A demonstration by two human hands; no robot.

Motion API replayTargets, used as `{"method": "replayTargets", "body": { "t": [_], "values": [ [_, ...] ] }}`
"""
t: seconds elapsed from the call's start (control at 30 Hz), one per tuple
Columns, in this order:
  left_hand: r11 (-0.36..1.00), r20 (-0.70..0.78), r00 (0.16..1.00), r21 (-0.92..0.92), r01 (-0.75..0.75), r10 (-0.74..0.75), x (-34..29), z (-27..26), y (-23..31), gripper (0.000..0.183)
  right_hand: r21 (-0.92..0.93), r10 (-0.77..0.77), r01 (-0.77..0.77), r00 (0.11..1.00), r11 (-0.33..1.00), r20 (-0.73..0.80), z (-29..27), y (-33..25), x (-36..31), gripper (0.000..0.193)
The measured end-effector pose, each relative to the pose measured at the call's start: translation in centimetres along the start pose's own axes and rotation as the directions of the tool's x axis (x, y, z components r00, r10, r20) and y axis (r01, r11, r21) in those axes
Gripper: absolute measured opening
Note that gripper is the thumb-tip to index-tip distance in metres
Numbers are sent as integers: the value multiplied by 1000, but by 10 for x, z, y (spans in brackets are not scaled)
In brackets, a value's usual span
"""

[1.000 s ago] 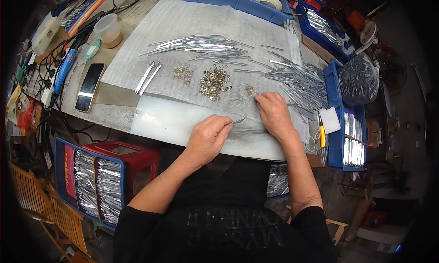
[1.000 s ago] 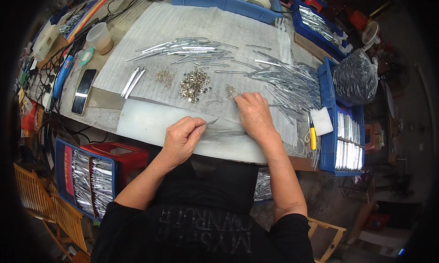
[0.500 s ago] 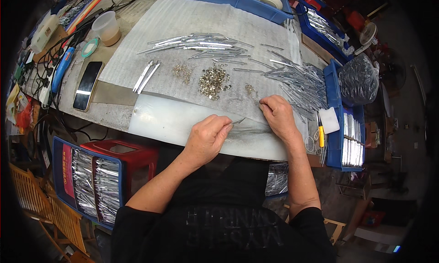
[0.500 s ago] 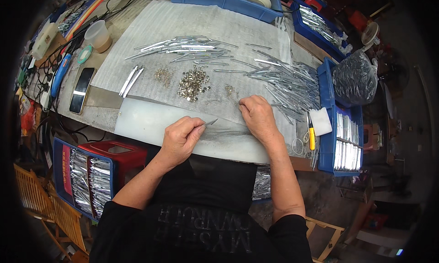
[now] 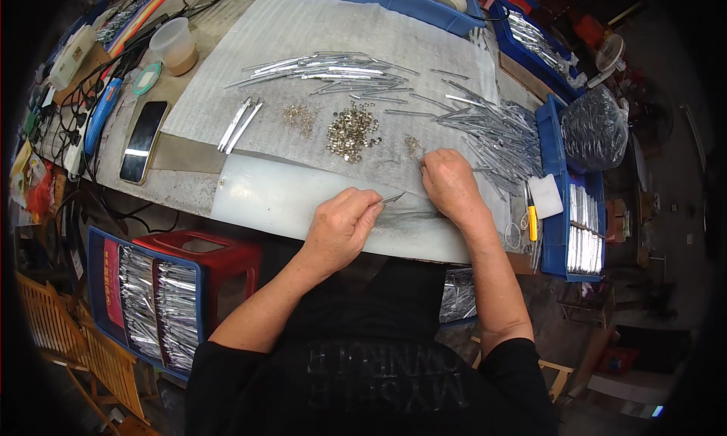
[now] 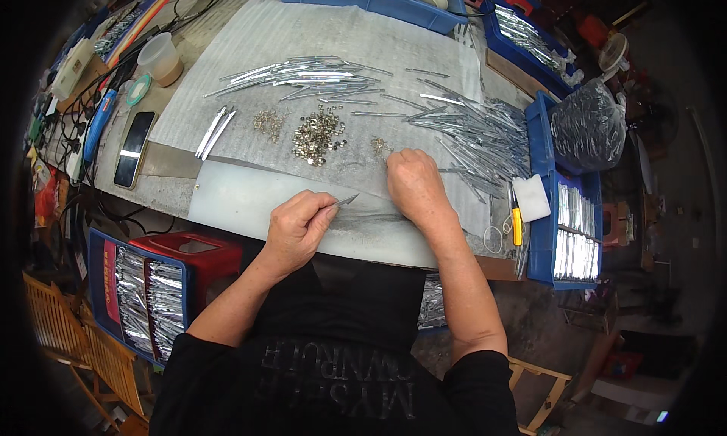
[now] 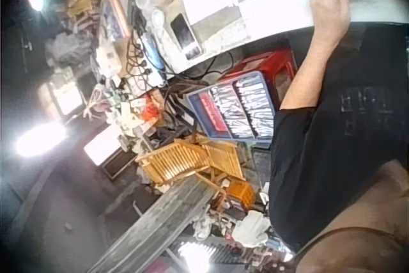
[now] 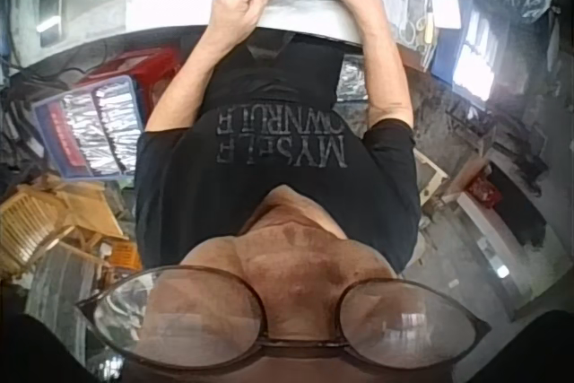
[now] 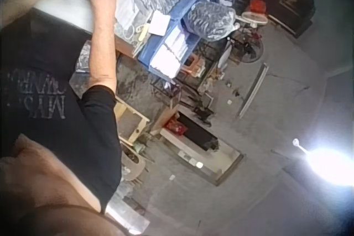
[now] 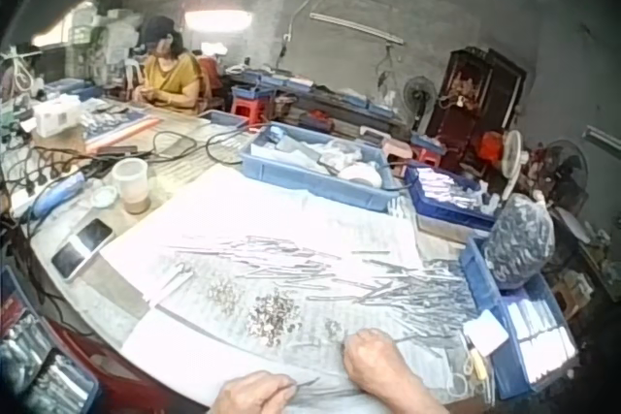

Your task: The person assembles small metal parts by picking up metal strips and fasteners from the workbench, attaching a fastener onto the tip of each strip by hand, and placing the assembled strips on the table.

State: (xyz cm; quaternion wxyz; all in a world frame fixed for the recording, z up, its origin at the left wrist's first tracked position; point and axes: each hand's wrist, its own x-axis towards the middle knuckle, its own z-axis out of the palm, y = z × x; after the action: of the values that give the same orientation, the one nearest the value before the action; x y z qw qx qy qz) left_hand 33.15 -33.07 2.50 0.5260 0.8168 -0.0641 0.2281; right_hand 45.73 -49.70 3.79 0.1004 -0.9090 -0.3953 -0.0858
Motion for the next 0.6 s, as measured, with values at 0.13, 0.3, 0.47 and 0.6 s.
{"method": "replayTargets", "body": {
  "t": [0.13,0.3,0.47,0.6],
  "values": [
    [1000,1,1000,1,7,-7,1,0,1,8,52,3,-2,1000,999,-19,0,2,0,5],
    [1000,-13,1000,4,1,-1,0,0,1,7,182,87,-79,996,980,-33,-5,0,-5,7],
    [1000,-20,1000,9,5,-5,0,1,0,7,390,238,-199,970,899,-53,-11,-6,-9,13],
    [997,-70,996,-46,55,-58,-1,3,-1,7,598,418,-380,905,705,82,-18,-11,-16,15]
  ]
}}
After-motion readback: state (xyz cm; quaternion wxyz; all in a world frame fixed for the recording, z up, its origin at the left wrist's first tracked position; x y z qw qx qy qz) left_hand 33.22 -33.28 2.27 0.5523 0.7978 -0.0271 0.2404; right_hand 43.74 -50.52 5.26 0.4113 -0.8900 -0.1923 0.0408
